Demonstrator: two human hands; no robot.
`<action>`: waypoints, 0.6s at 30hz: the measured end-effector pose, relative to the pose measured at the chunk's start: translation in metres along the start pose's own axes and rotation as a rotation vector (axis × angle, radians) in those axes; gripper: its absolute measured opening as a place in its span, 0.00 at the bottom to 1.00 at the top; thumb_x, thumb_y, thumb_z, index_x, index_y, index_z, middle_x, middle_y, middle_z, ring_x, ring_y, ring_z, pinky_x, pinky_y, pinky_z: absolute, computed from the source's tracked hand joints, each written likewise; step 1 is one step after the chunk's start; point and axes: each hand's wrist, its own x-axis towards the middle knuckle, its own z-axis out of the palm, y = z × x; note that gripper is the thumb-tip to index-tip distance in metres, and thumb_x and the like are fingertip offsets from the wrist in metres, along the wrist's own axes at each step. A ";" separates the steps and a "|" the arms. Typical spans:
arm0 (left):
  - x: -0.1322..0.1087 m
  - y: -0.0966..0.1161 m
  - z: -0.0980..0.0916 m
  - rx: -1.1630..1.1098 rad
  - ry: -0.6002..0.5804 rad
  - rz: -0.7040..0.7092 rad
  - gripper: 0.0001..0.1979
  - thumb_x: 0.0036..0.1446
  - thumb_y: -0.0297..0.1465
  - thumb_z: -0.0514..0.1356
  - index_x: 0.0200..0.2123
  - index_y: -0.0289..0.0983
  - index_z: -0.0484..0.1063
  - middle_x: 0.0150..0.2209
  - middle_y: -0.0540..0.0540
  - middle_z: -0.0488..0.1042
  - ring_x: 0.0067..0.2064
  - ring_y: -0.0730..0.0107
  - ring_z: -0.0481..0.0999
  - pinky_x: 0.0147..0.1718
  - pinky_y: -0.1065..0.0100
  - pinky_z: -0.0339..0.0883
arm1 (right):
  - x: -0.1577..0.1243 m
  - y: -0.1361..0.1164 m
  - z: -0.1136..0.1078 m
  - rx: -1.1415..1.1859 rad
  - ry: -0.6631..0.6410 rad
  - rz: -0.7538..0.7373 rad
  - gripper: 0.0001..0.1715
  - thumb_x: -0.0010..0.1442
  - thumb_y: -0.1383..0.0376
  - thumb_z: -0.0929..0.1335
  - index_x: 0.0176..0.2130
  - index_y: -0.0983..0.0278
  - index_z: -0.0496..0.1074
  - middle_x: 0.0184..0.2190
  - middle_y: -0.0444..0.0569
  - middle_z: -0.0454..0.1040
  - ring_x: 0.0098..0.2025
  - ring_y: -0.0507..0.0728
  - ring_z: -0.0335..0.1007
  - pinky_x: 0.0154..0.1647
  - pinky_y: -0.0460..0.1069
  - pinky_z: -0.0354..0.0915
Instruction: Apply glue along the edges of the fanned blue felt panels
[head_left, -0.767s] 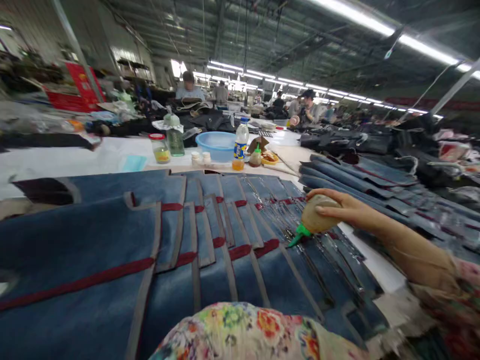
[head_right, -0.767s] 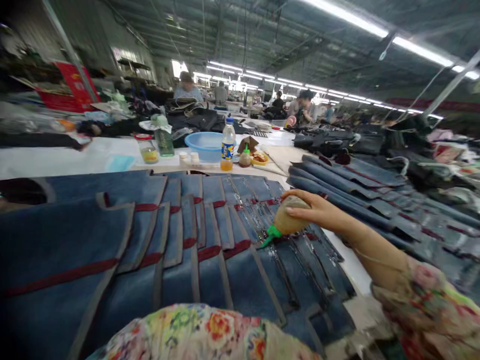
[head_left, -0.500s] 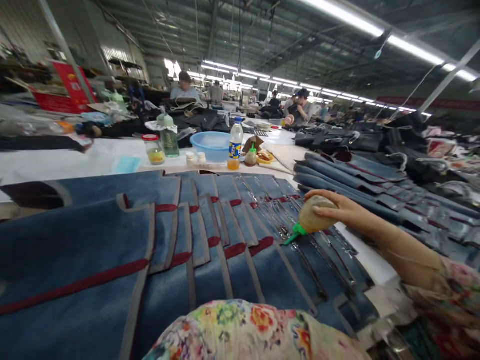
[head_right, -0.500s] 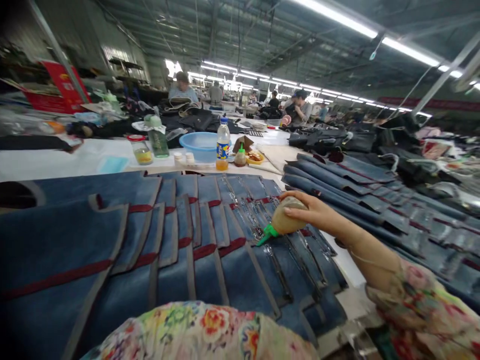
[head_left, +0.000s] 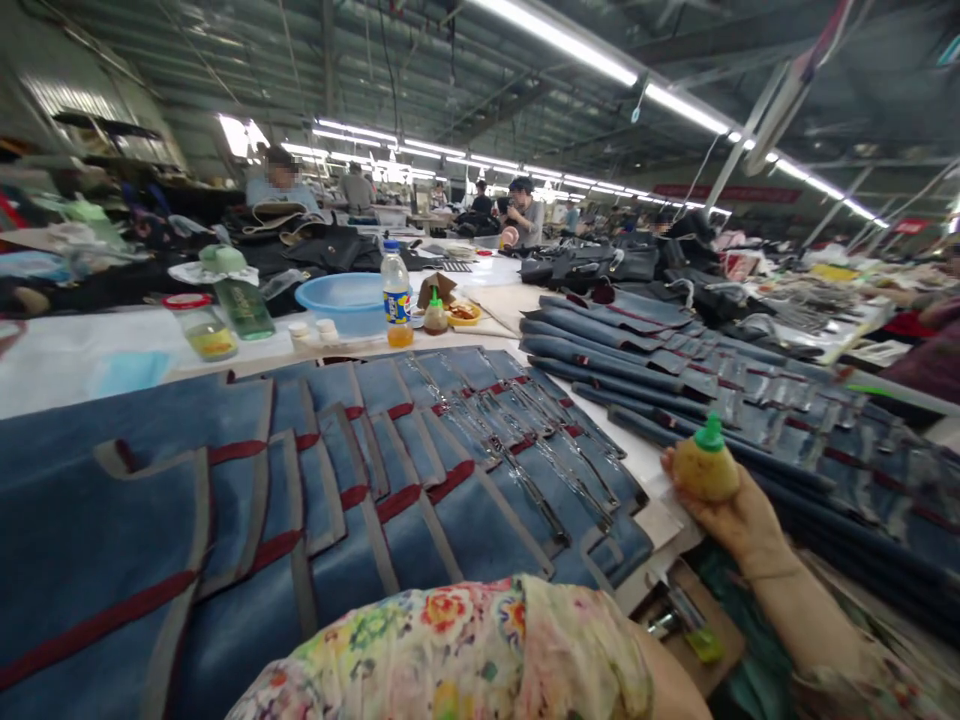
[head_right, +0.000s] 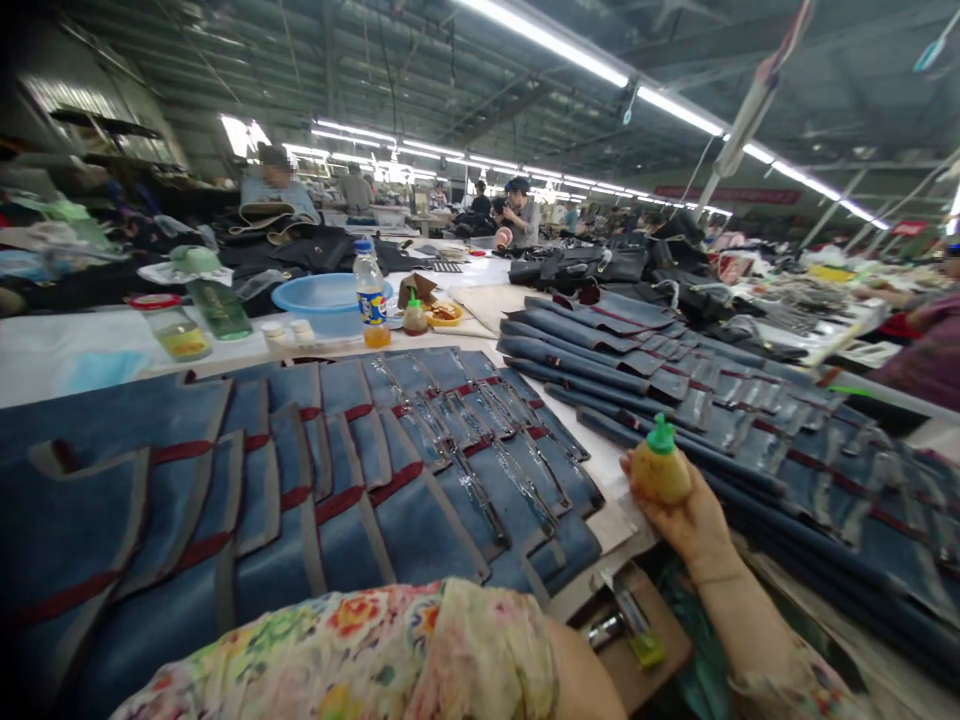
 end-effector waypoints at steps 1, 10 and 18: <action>0.003 0.000 -0.003 -0.010 -0.127 0.042 0.05 0.53 0.31 0.60 0.26 0.42 0.72 0.30 0.51 0.75 0.34 0.72 0.75 0.32 0.73 0.70 | 0.000 0.005 -0.007 0.024 -0.012 -0.012 0.22 0.64 0.60 0.53 0.40 0.64 0.72 0.34 0.55 0.77 0.35 0.59 0.75 0.22 0.50 0.72; 0.002 0.012 -0.011 0.324 -0.506 0.114 0.15 0.51 0.34 0.57 0.42 0.35 0.71 0.35 0.47 0.77 0.38 0.67 0.76 0.33 0.71 0.69 | 0.011 0.014 -0.016 0.120 -0.125 -0.078 0.21 0.64 0.59 0.55 0.40 0.65 0.70 0.32 0.53 0.77 0.32 0.59 0.76 0.23 0.50 0.72; -0.035 0.092 -0.010 0.690 -0.423 -0.078 0.12 0.51 0.37 0.56 0.38 0.41 0.73 0.34 0.49 0.77 0.36 0.61 0.76 0.24 0.62 0.66 | 0.010 0.015 -0.011 0.119 -0.124 -0.070 0.22 0.64 0.57 0.54 0.39 0.66 0.69 0.28 0.50 0.76 0.29 0.57 0.75 0.24 0.51 0.73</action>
